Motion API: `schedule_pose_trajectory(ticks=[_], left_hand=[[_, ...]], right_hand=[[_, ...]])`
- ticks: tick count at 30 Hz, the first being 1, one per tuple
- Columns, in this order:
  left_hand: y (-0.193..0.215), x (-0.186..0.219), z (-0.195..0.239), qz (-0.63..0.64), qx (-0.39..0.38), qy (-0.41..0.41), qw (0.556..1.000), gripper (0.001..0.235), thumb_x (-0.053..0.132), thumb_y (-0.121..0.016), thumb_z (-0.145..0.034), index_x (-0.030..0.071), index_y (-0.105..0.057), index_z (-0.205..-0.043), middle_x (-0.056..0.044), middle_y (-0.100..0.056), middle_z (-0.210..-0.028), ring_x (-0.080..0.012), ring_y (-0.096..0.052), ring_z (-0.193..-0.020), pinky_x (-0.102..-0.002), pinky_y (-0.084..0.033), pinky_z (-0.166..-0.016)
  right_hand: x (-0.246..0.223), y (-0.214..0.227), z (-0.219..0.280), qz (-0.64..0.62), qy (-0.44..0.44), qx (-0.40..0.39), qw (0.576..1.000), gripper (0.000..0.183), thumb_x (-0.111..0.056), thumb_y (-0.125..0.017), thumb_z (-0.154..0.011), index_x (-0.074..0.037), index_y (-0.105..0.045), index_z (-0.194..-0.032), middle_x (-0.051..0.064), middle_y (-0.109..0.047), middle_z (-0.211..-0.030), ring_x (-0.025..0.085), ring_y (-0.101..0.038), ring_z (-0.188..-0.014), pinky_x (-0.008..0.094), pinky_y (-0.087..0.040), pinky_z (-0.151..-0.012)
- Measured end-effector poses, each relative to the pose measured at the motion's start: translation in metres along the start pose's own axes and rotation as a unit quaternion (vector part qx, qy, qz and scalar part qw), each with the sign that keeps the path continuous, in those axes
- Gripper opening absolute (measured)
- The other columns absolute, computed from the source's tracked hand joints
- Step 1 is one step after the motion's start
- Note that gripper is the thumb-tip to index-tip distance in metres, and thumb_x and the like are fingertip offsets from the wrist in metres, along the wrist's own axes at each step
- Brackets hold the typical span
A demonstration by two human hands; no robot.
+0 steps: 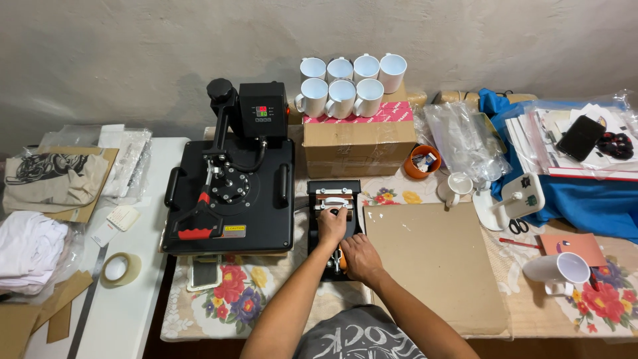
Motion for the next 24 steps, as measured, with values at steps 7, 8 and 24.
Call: schedule_pose_trajectory(ticks=[7,8,24], left_hand=[[0.0,-0.001,-0.002,0.007,-0.003,0.002,1.0,0.044,0.03,-0.07,-0.087,0.016,-0.054,-0.049,0.009,-0.038,-0.052,-0.0156,-0.05,-0.052,-0.033,-0.04,-0.055],[-0.003,-0.006,-0.005,0.009,-0.001,0.002,1.0,0.044,0.03,-0.07,-0.087,0.016,-0.054,-0.049,0.009,-0.038,-0.052,-0.0156,-0.05,-0.052,-0.033,-0.04,-0.055],[0.001,-0.002,0.001,-0.014,-0.003,0.005,1.0,0.044,0.03,-0.07,-0.087,0.015,-0.056,-0.048,0.004,-0.042,-0.049,-0.0171,-0.055,-0.053,-0.035,-0.043,-0.056]], right_hand=[[-0.002,0.003,0.001,-0.011,-0.001,0.009,1.0,0.049,-0.038,-0.078,-0.062,-0.014,-0.061,-0.102,0.01,-0.065,-0.091,0.033,-0.066,-0.095,0.045,-0.046,-0.109],[-0.001,0.0,0.002,-0.01,0.001,0.008,1.0,0.049,-0.038,-0.078,-0.062,-0.014,-0.061,-0.102,0.01,-0.065,-0.091,0.033,-0.066,-0.095,0.045,-0.046,-0.109],[0.002,-0.006,0.004,-0.006,-0.008,-0.018,1.0,0.052,-0.036,-0.079,-0.06,-0.014,-0.06,-0.103,0.01,-0.067,-0.095,0.033,-0.067,-0.101,0.046,-0.045,-0.113]])
Point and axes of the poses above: each hand's wrist, its own z-axis away from the middle knuckle, its own y-axis out of the back of the hand, x = y × z, the point moved 4 cm from there along -z, towards the middle knuckle
